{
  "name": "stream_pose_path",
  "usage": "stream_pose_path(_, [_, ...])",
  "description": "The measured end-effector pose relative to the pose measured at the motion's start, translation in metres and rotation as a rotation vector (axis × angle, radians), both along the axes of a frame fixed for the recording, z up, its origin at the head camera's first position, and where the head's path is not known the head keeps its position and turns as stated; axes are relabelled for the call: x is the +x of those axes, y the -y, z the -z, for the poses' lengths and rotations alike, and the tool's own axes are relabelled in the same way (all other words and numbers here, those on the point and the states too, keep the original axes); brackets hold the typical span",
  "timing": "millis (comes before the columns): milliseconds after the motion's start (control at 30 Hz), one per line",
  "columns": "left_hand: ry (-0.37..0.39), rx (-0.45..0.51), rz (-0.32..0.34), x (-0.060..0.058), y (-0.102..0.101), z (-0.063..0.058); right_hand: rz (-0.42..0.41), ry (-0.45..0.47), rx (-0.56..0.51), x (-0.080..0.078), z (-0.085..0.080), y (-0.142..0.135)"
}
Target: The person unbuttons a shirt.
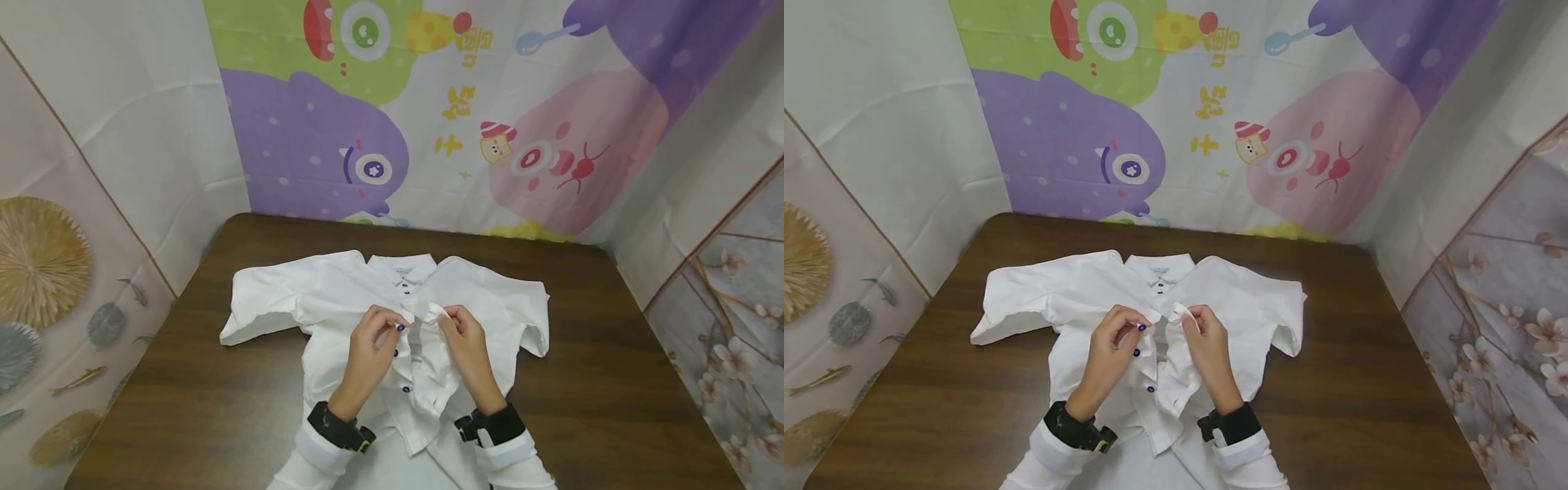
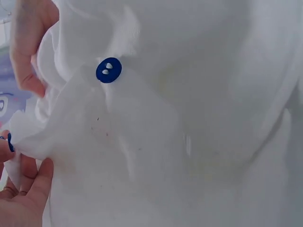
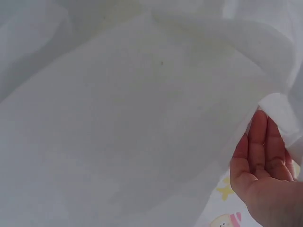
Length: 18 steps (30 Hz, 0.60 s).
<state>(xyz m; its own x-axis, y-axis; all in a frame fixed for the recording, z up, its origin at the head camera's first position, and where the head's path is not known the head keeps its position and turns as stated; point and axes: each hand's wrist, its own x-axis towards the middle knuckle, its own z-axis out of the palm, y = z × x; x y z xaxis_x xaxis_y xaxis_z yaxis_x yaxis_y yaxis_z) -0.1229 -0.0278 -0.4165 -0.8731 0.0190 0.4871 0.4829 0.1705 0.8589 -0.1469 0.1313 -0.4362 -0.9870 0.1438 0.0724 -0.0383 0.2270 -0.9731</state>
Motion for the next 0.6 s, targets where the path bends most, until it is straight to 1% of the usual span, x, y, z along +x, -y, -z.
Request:
stream_pose_path(200, [-0.085, 0.015, 0.01, 0.006, 0.007, 0.002, 0.05, 0.053, 0.037, 0.005, 0.0, -0.01])
stream_pose_path(333, [-0.131, -0.005, 0.024, 0.012, 0.011, 0.007, 0.074, 0.102, 0.101, 0.009, 0.004, -0.016])
stream_pose_path(400, [-0.148, -0.027, 0.026, 0.015, 0.011, 0.009, 0.06, 0.121, 0.18, 0.01, 0.006, -0.02])
stream_pose_path(500, [-0.17, -0.053, 0.031, 0.022, 0.011, 0.015, 0.0, 0.133, 0.346, 0.013, 0.011, -0.024])
stream_pose_path(567, [-0.183, -0.063, 0.04, 0.026, 0.011, 0.018, -0.04, 0.122, 0.44, 0.015, 0.013, -0.025])
stream_pose_path(600, [-0.188, -0.066, 0.041, 0.028, 0.01, 0.02, -0.055, 0.108, 0.471, 0.015, 0.014, -0.025])
